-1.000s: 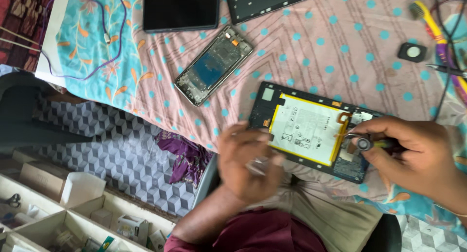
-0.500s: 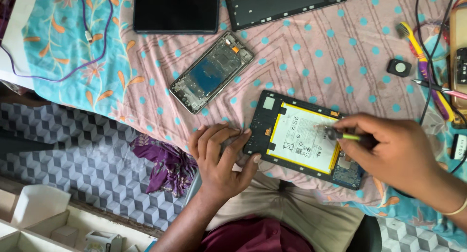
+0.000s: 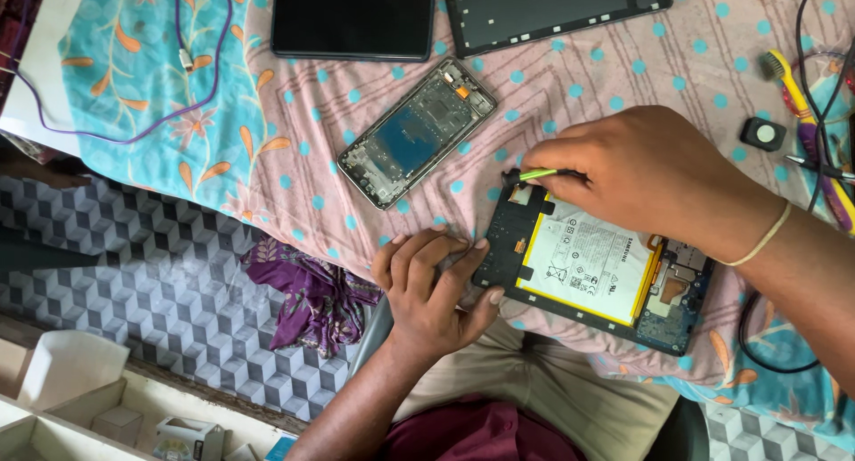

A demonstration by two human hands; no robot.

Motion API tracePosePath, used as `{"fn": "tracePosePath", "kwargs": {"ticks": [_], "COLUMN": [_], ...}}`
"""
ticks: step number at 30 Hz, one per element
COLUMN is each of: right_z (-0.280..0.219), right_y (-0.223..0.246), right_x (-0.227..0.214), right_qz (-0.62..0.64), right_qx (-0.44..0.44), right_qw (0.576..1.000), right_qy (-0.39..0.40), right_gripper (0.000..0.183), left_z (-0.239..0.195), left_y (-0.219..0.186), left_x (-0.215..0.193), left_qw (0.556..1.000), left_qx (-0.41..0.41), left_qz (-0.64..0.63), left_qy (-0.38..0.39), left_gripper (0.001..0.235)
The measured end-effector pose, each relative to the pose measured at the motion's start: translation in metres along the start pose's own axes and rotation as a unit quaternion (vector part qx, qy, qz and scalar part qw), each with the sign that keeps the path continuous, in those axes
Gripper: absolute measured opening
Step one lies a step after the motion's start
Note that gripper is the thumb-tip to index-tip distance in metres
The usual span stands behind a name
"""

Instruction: The person uses a screwdriver to remove screws from a tablet's internal frame, then reassembles the tablet by attaching the back cover. They also use a toothbrush to clean the interior of a disassembled phone and briefly operate a smartphone.

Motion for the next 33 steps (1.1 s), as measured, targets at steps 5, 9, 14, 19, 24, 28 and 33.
{"fn": "tracePosePath", "kwargs": {"ticks": [5, 9, 14, 19, 24, 28, 33], "right_z": [0.004, -0.029, -0.096, -0.123, -0.134, -0.134, -0.135], "right_y": [0.0, -0.032, -0.091, -0.101, -0.113, -0.117, -0.122], "right_x": [0.003, -0.01, -0.045, -0.013, 0.01, 0.003, 0.008], "right_qz": [0.017, 0.067, 0.06, 0.002, -0.07, -0.219, -0.122], "right_qx": [-0.005, 0.052, 0.219, 0.212, 0.284, 0.264, 0.286], "right_qw": [1.0, 0.996, 0.972, 0.977, 0.956, 0.939, 0.949], "right_qy": [-0.009, -0.037, -0.058, 0.031, -0.01, -0.024, -0.041], "right_gripper": [0.02, 0.025, 0.019, 0.024, 0.036, 0.037, 0.036], "left_z": [-0.001, -0.003, -0.007, -0.009, -0.014, -0.013, -0.009], "left_y": [0.002, 0.003, 0.008, 0.01, 0.011, 0.01, 0.008], "left_x": [0.003, 0.004, 0.008, 0.015, 0.014, 0.013, 0.011], "left_qw": [1.0, 1.0, 0.999, 0.997, 0.998, 0.998, 0.998], "left_qx": [0.008, 0.012, 0.033, 0.046, 0.041, 0.04, 0.04], "left_qz": [0.007, 0.017, 0.031, 0.037, 0.042, 0.036, 0.031], "left_qy": [-0.01, -0.001, -0.009, -0.045, -0.029, -0.029, -0.033], "left_gripper": [0.039, 0.039, 0.048, 0.05, 0.049, 0.048, 0.047]}}
Point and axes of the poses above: each hand's wrist, its own z-axis towards the middle knuckle, its own x-axis out of the palm, y = z × x, the point moved 3 cm from there along z, towards the middle knuckle, and after that the axes turned 9 degrees about -z, right-handed, at the moved point
